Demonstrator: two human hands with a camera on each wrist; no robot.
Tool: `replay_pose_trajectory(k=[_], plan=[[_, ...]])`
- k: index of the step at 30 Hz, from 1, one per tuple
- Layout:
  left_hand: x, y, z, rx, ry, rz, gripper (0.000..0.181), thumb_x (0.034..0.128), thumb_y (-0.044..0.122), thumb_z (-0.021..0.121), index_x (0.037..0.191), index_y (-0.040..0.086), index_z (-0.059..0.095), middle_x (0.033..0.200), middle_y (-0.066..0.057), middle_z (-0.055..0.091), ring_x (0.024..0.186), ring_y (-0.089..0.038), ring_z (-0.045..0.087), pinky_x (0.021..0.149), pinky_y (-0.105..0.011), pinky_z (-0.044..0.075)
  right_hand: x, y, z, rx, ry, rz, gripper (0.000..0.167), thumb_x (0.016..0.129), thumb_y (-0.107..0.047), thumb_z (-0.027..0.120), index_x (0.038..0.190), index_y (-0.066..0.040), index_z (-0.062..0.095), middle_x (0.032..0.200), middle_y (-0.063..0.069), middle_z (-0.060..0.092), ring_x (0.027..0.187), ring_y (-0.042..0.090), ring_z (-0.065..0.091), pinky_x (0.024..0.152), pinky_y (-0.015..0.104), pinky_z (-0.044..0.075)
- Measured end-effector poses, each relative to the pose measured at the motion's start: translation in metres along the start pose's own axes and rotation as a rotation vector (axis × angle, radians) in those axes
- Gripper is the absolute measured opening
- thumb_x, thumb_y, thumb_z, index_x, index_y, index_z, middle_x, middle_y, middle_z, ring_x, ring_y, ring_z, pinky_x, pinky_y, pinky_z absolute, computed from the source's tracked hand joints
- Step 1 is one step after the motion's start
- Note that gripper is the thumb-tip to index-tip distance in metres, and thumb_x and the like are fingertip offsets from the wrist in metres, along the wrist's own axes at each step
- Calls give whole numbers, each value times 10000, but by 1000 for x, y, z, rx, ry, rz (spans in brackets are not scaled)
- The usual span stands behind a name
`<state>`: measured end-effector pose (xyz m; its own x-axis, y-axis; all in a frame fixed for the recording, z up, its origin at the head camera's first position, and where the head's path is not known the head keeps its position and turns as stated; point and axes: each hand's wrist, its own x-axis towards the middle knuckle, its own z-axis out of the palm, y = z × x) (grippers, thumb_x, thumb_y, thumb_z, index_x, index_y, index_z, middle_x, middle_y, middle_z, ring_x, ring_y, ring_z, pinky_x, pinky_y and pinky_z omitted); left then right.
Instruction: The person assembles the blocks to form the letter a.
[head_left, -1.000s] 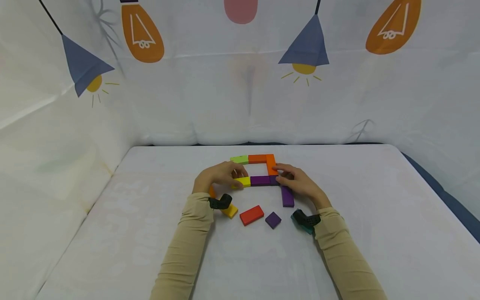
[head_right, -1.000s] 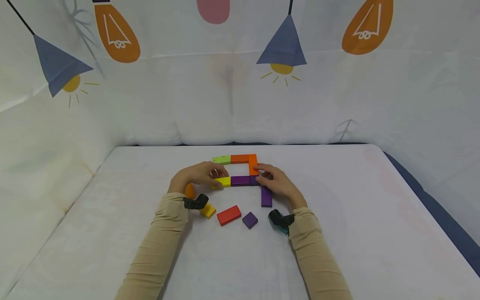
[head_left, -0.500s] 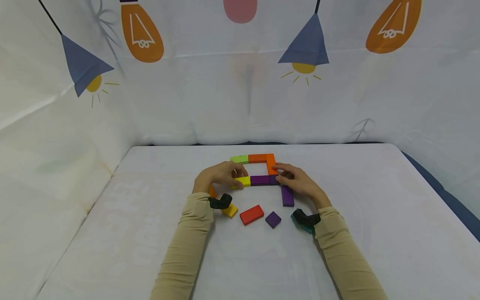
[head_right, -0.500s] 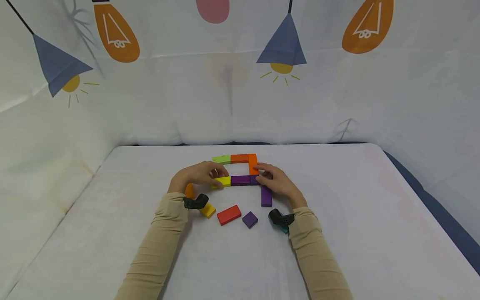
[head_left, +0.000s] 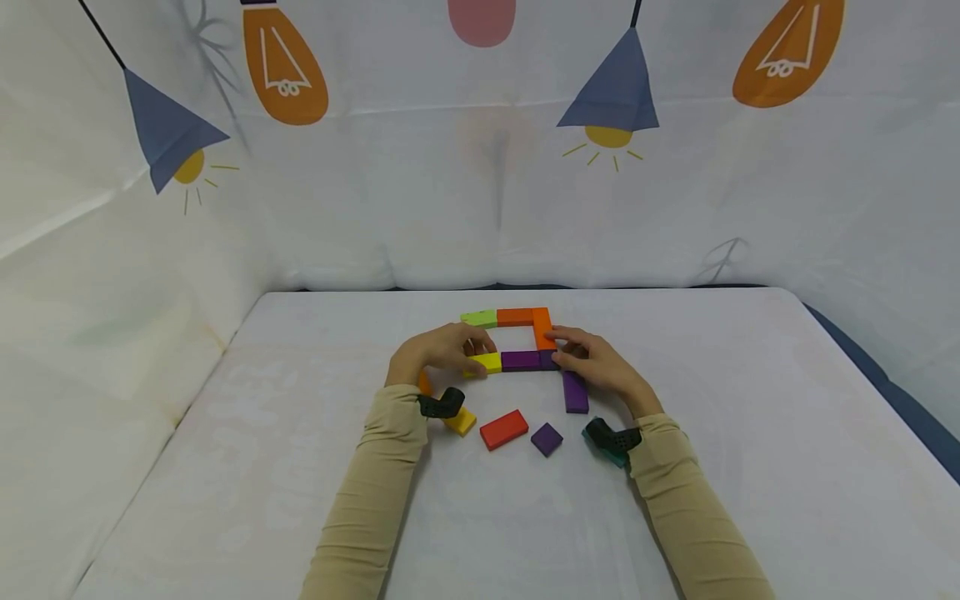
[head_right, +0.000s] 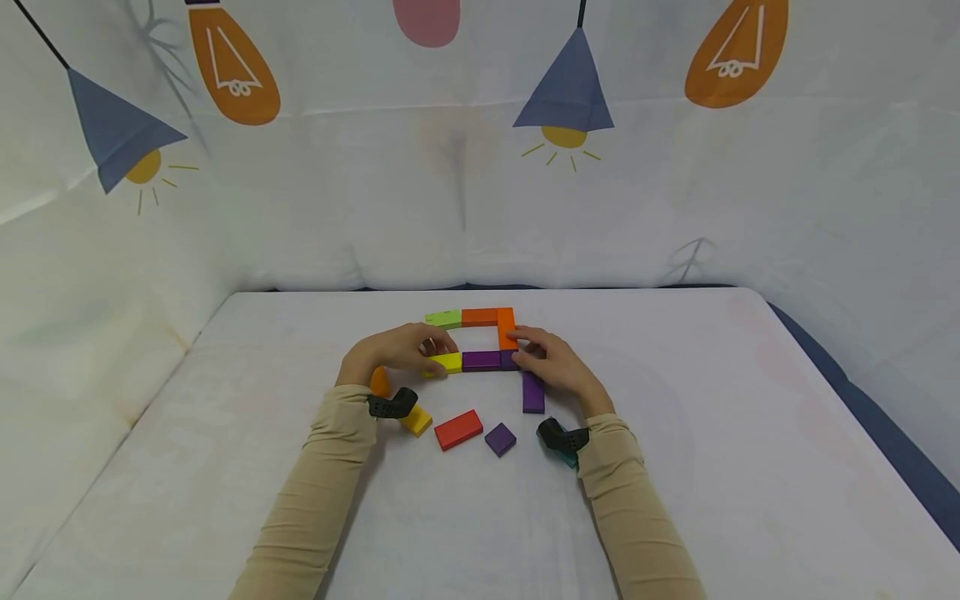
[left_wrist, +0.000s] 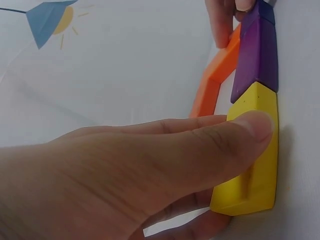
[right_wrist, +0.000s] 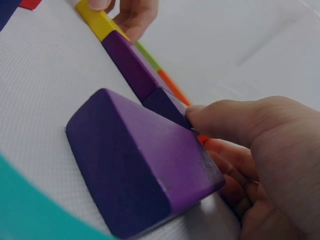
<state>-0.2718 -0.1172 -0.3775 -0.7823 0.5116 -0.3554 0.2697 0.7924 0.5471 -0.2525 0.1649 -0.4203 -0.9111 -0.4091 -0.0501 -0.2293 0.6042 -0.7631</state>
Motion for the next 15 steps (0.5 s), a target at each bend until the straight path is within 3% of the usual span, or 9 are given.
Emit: replay_pose_trajectory(k=[15], plan=[[-1,3,1,-5,-6,-14,341,848,254,710,1175,213,620,1115,-18,582,1045,-188,515,952,-346,443,0,-1,-1,1,-5,1,484,944,-311,558,1399,-182,459,1405,129,471,1133,302,499,986,488,424]])
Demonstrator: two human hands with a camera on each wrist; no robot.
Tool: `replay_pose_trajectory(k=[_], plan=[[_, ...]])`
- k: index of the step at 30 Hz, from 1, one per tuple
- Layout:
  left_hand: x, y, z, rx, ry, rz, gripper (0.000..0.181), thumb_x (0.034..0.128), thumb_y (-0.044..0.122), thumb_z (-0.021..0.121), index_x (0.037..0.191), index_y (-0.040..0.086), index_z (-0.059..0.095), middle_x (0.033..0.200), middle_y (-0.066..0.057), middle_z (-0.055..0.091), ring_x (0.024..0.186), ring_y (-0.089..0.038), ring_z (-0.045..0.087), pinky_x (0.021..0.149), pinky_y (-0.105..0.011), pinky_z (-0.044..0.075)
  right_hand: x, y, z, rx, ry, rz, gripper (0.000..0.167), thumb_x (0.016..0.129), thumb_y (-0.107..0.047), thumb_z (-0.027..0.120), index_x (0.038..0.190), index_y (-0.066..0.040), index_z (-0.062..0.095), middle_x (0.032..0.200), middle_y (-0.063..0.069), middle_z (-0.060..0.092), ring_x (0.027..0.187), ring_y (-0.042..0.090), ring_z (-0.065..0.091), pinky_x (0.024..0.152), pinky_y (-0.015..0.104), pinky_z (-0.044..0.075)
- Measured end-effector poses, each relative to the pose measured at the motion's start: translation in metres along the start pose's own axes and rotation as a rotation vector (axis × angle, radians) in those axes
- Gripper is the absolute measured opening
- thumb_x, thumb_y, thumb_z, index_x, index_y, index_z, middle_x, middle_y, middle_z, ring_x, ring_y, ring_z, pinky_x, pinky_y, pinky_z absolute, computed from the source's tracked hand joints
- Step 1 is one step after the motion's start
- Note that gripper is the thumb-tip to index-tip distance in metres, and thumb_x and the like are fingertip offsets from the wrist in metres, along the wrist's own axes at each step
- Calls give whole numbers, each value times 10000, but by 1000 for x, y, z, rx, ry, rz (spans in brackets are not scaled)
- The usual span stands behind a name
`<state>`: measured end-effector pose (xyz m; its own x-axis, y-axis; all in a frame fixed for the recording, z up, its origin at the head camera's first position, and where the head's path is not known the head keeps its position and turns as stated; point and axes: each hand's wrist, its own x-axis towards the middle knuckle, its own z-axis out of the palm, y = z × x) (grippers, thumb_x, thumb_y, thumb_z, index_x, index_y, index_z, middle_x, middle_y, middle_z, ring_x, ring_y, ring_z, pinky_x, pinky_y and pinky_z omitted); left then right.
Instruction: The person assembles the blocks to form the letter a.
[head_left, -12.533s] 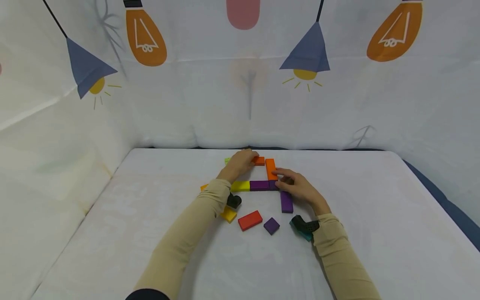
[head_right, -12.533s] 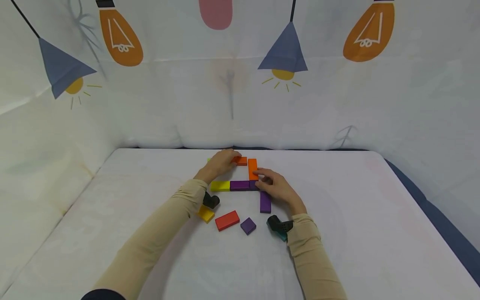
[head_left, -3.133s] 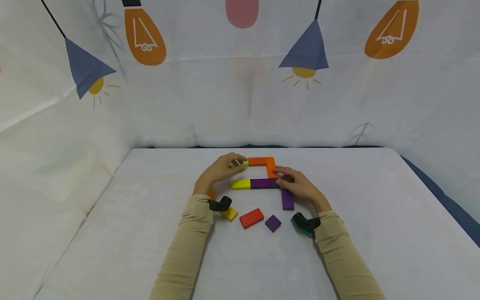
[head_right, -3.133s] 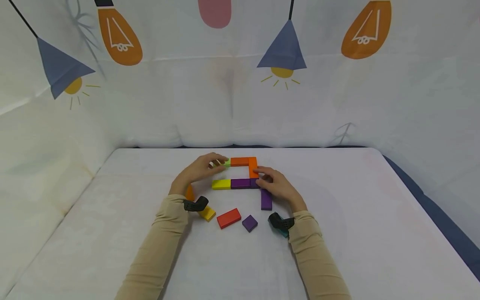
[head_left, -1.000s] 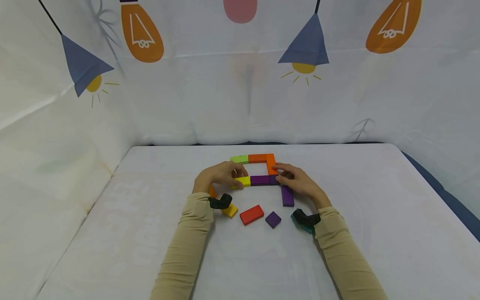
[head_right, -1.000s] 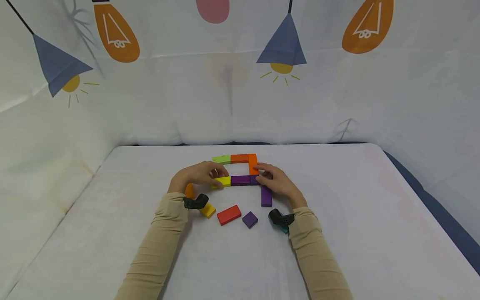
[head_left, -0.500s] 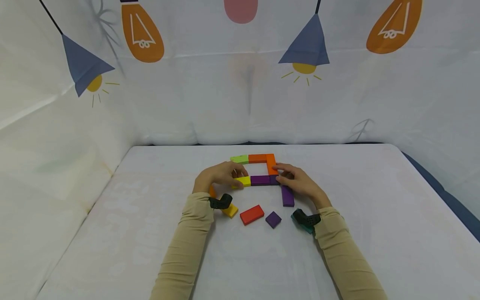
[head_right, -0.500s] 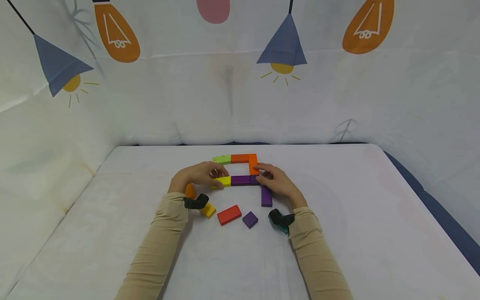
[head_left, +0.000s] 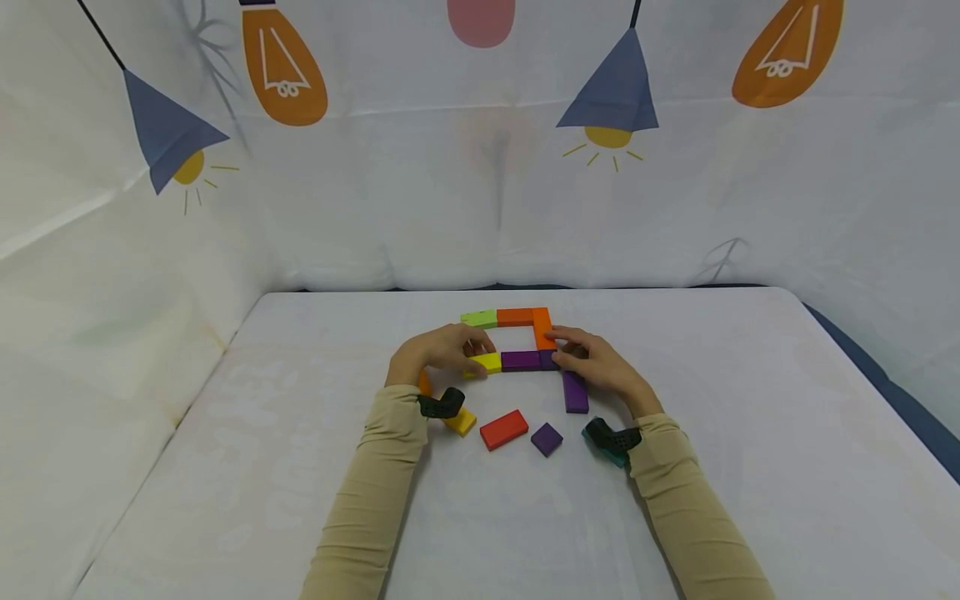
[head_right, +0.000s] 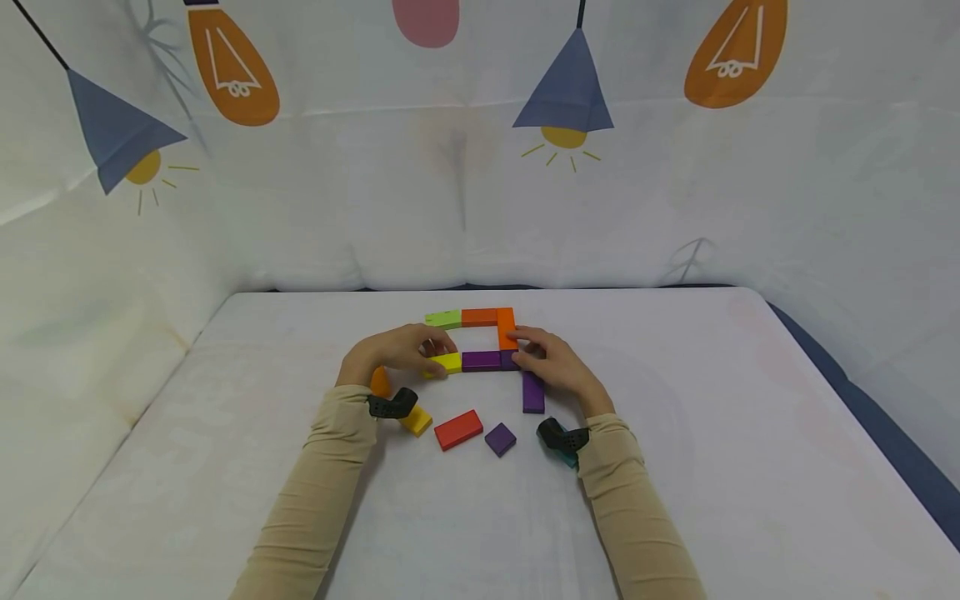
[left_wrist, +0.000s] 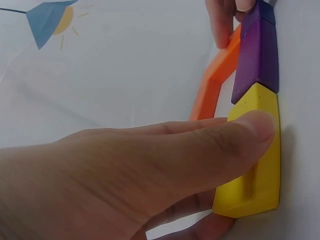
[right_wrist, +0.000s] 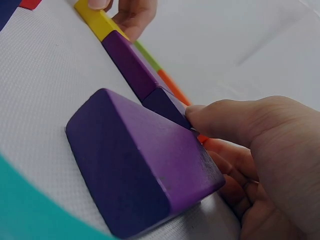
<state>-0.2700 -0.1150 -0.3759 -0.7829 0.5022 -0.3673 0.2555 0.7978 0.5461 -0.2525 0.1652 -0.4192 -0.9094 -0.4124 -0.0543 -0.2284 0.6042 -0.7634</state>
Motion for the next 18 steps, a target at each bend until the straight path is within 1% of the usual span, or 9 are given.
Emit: replay_pose_trajectory(k=[5,18], plan=[[0,0,0,-3,-2,-7,341,846,254,712,1173,216,621,1114,-17,580,1049,-190,512,958,-346,441,0,0,0,0,0,-7,483,945,-312,558,1399,-182,458,1423,123,455,1144,302,497,993,493,420],[0,-1,0,1,-4,4,337,857,260,700,1182,223,617,1134,-16,583,1063,-189,515,966,-358,438,0,1,0,7,0,-5,486,944,-320,559,1399,-183,459,1410,123,466,1125,292,496,980,478,428]])
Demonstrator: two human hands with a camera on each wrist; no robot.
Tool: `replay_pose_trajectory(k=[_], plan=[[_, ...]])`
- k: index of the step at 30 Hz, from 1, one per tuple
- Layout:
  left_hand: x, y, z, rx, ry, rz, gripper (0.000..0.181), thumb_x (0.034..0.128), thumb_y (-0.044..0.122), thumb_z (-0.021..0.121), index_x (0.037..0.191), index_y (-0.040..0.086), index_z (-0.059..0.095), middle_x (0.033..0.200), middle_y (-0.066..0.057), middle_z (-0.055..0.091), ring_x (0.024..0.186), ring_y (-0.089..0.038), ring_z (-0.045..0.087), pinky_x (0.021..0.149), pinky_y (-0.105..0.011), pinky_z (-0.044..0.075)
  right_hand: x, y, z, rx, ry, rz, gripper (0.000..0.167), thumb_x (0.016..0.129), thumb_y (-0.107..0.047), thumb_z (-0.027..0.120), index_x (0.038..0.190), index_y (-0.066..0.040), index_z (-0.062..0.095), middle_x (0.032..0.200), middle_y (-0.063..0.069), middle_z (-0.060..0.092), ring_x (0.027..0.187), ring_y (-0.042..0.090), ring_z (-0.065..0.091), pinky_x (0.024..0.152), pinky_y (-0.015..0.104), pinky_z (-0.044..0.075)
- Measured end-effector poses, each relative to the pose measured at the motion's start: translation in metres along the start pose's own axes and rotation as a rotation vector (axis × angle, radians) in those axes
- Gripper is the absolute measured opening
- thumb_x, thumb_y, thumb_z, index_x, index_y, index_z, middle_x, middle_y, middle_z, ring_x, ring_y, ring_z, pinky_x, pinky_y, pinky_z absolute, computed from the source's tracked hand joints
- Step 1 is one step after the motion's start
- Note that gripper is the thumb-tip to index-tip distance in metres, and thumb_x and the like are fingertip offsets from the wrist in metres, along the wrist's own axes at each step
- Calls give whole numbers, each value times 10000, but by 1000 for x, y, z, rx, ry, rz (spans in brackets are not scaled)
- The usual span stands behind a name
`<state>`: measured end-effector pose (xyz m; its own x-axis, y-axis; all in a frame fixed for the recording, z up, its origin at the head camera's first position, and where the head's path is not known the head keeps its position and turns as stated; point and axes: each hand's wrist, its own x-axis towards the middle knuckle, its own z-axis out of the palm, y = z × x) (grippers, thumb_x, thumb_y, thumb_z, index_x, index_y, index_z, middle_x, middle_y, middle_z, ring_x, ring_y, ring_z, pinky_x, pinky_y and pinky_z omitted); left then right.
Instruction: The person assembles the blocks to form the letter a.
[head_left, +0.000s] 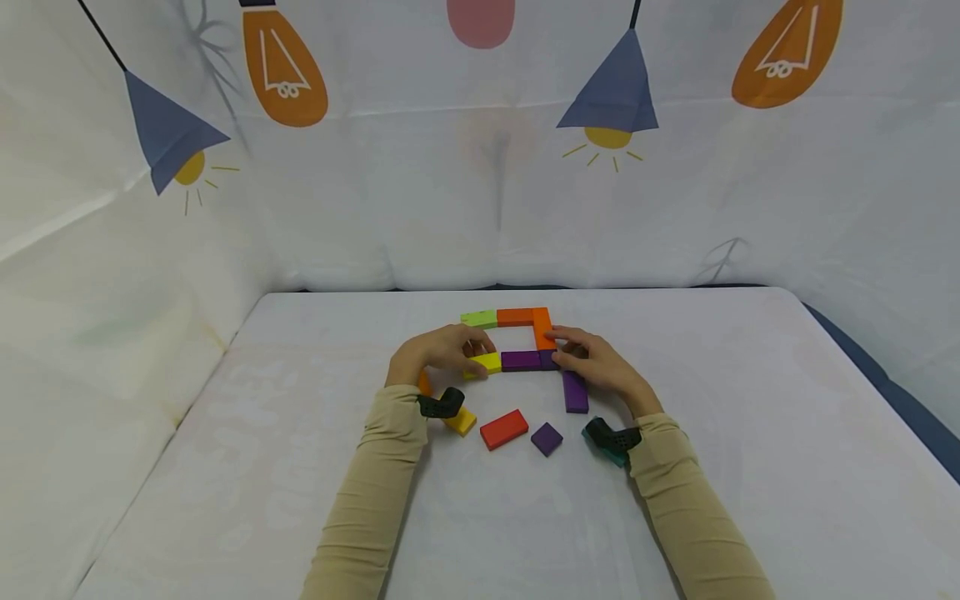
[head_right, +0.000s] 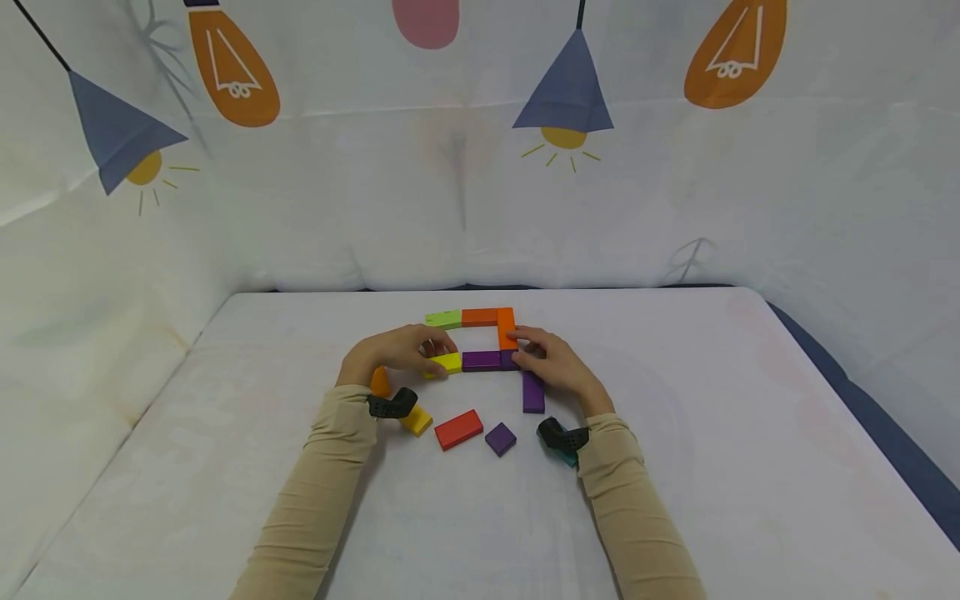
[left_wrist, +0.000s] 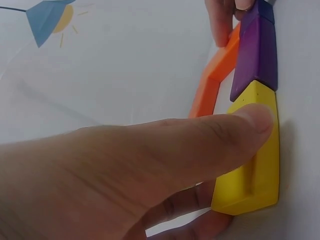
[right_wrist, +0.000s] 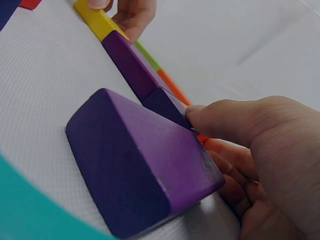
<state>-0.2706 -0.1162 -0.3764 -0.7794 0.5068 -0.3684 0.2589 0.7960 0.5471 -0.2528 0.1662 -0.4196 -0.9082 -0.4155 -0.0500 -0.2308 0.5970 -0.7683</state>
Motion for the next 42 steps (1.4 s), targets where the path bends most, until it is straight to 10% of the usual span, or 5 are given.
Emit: replay_pose_trajectory(k=[42], plan=[[2,-5,0,13,-4,24,322,866,276,688,1181,252,628,1129,-7,587,1056,-184,519,944,-359,447,2,-1,1,3,-1,11,472,945,-291,559,1396,-188,461,1413,122,466,1141,306,498,993,493,422]])
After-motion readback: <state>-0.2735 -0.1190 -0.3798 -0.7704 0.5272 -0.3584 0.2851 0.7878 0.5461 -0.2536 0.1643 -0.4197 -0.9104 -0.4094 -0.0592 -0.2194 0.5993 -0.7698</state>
